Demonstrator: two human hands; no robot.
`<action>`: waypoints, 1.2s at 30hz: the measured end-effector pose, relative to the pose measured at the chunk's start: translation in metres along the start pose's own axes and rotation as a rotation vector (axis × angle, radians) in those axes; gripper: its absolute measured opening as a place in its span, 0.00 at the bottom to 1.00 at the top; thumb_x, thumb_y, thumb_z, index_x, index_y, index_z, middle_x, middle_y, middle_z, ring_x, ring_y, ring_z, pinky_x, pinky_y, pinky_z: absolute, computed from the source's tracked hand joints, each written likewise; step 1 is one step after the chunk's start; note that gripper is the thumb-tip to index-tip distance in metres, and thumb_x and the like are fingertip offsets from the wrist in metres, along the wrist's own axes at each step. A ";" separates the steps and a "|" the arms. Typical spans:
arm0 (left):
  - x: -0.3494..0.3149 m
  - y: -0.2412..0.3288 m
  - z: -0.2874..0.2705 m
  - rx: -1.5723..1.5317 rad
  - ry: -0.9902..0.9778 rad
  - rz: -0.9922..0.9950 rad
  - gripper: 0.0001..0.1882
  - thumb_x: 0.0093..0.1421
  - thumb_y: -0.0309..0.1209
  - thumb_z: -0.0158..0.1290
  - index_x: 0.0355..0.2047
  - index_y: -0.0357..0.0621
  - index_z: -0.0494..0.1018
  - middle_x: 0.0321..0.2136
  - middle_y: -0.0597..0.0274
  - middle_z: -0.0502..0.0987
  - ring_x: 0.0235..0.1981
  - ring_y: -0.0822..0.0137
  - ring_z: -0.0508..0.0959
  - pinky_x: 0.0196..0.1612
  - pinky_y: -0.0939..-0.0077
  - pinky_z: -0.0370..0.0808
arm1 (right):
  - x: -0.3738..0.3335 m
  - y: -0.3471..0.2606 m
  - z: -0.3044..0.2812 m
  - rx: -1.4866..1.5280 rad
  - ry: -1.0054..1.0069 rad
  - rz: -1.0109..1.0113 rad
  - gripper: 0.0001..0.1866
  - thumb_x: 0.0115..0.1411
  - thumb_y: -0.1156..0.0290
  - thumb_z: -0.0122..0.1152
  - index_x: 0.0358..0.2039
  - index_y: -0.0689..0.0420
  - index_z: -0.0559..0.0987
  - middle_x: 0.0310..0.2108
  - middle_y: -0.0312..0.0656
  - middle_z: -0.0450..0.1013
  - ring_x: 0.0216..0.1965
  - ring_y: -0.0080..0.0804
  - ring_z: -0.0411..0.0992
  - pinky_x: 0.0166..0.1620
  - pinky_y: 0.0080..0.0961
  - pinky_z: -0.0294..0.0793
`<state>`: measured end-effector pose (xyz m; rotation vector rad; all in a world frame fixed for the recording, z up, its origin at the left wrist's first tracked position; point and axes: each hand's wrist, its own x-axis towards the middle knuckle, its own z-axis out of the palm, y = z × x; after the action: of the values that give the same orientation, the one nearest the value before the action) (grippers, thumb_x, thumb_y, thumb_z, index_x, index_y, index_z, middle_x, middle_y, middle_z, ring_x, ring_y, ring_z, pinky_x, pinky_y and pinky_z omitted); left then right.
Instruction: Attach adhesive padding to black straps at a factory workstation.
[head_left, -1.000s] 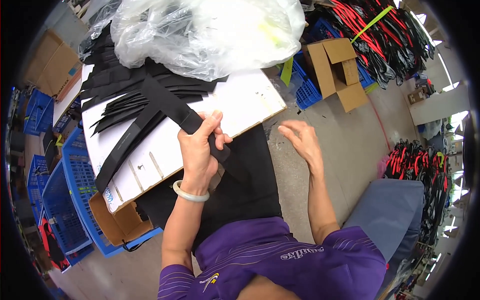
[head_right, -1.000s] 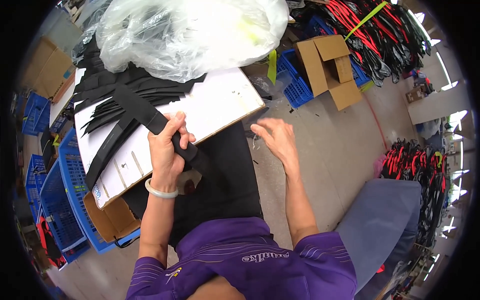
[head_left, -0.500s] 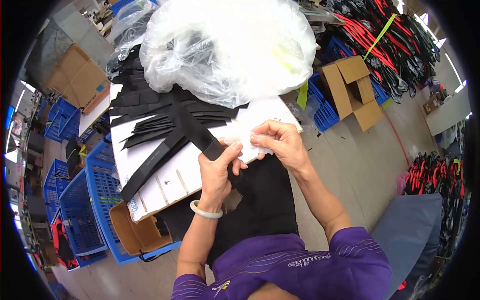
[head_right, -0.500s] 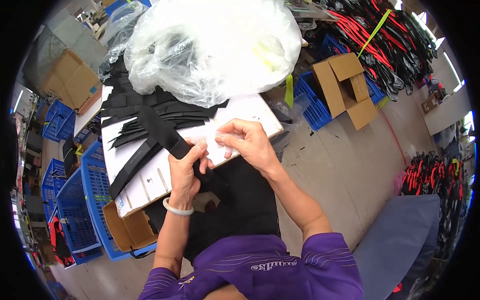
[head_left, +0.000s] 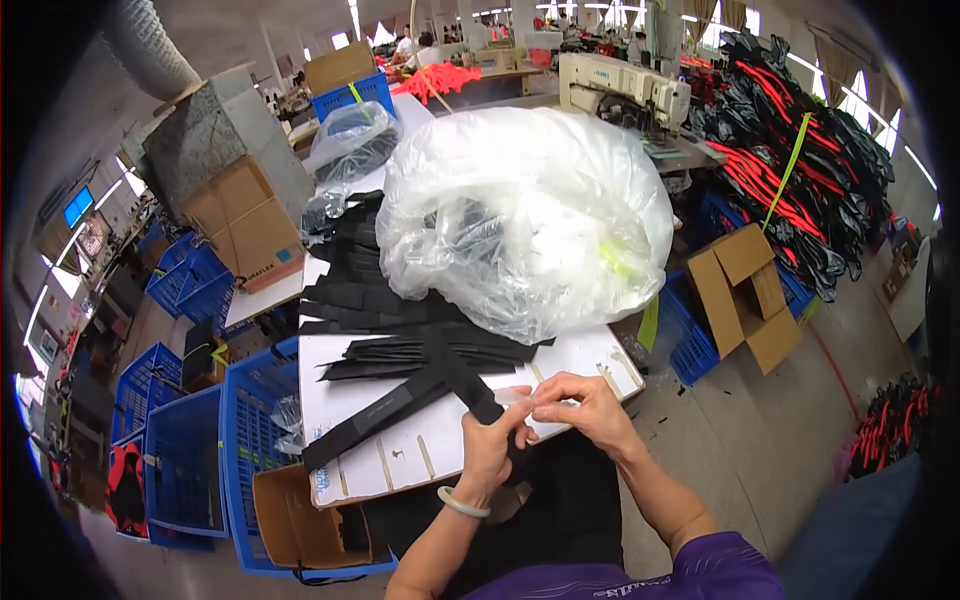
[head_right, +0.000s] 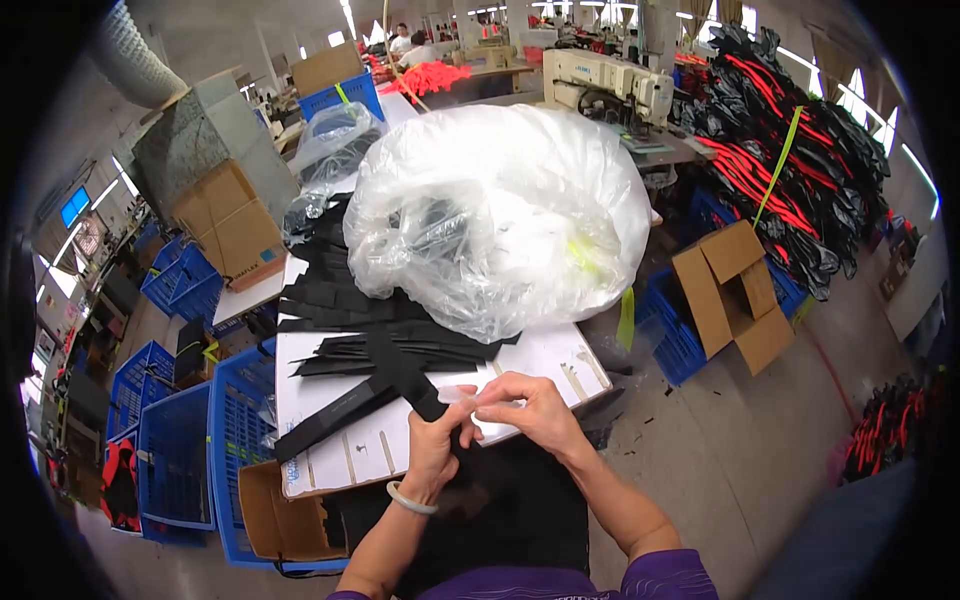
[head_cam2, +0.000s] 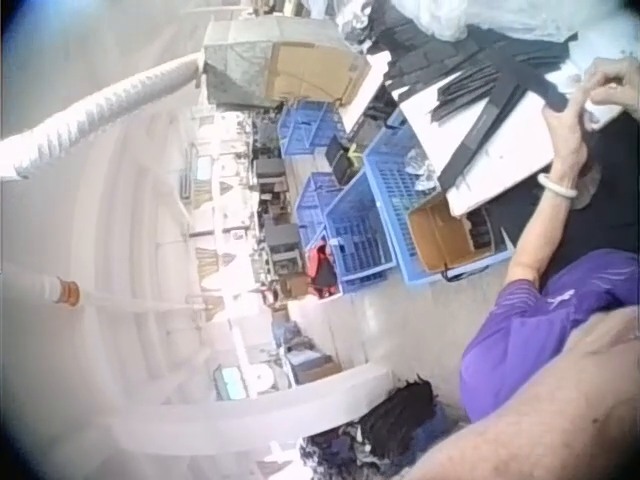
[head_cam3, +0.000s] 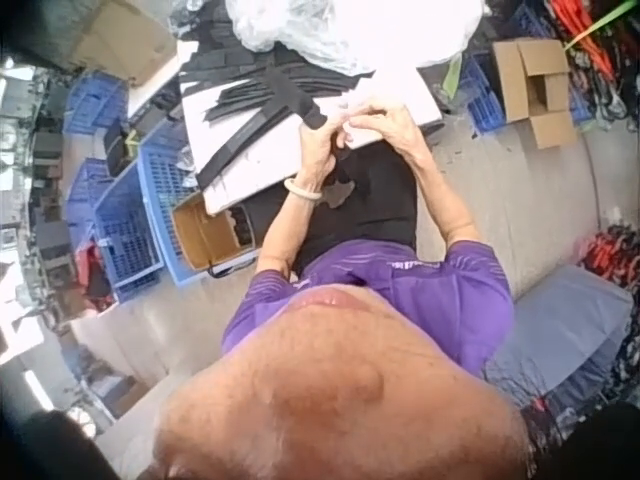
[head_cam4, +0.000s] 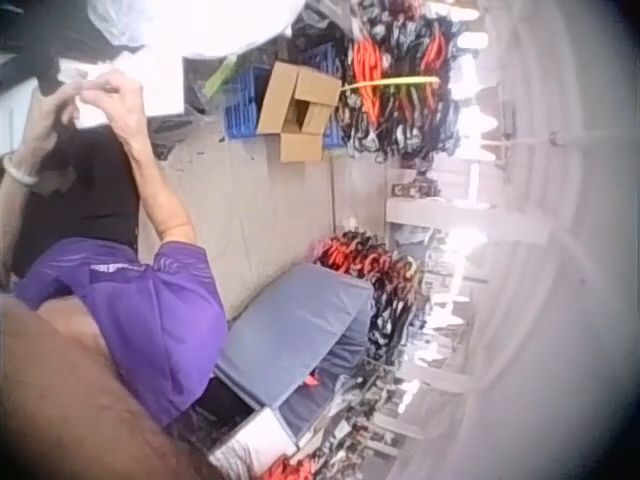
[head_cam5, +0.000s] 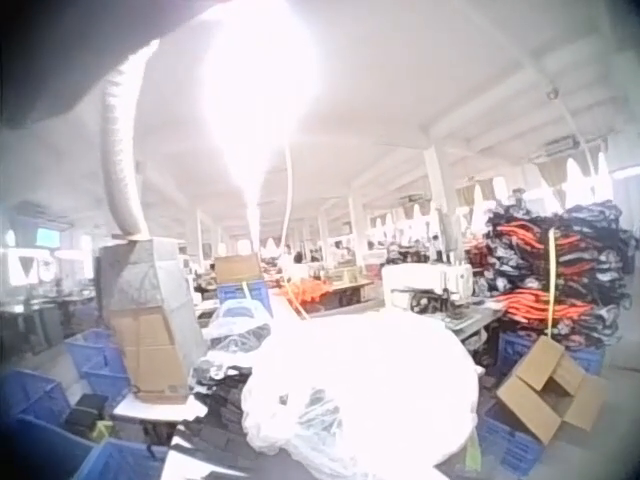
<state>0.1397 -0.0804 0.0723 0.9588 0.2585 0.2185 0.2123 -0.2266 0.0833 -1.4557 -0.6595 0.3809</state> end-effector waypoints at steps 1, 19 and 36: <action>-0.001 0.001 0.000 0.055 -0.001 0.019 0.13 0.55 0.26 0.58 0.38 0.28 0.73 0.18 0.63 0.72 0.14 0.75 0.68 0.23 0.79 0.73 | 0.000 0.000 0.001 -0.030 -0.003 -0.053 0.05 0.51 0.77 0.68 0.29 0.63 0.81 0.32 0.39 0.76 0.37 0.24 0.72 0.44 0.22 0.69; 0.024 0.036 -0.010 -0.554 0.183 -0.149 0.21 0.63 0.51 0.49 0.24 0.47 0.67 0.15 0.66 0.63 0.12 0.75 0.62 0.19 0.79 0.64 | -0.008 -0.031 0.009 0.103 0.103 0.059 0.06 0.47 0.78 0.70 0.24 0.62 0.78 0.24 0.35 0.73 0.25 0.17 0.68 0.29 0.13 0.64; 0.014 0.023 -0.032 -0.619 0.104 0.067 0.22 0.57 0.51 0.57 0.20 0.48 0.70 0.20 0.67 0.66 0.13 0.75 0.62 0.25 0.77 0.67 | -0.007 -0.019 0.041 -0.567 -0.051 -0.124 0.13 0.46 0.72 0.71 0.20 0.62 0.73 0.15 0.34 0.66 0.17 0.18 0.62 0.20 0.20 0.61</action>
<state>0.1417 -0.0390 0.0723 0.3427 0.2341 0.3837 0.1782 -0.2005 0.0997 -1.9314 -0.9439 0.1347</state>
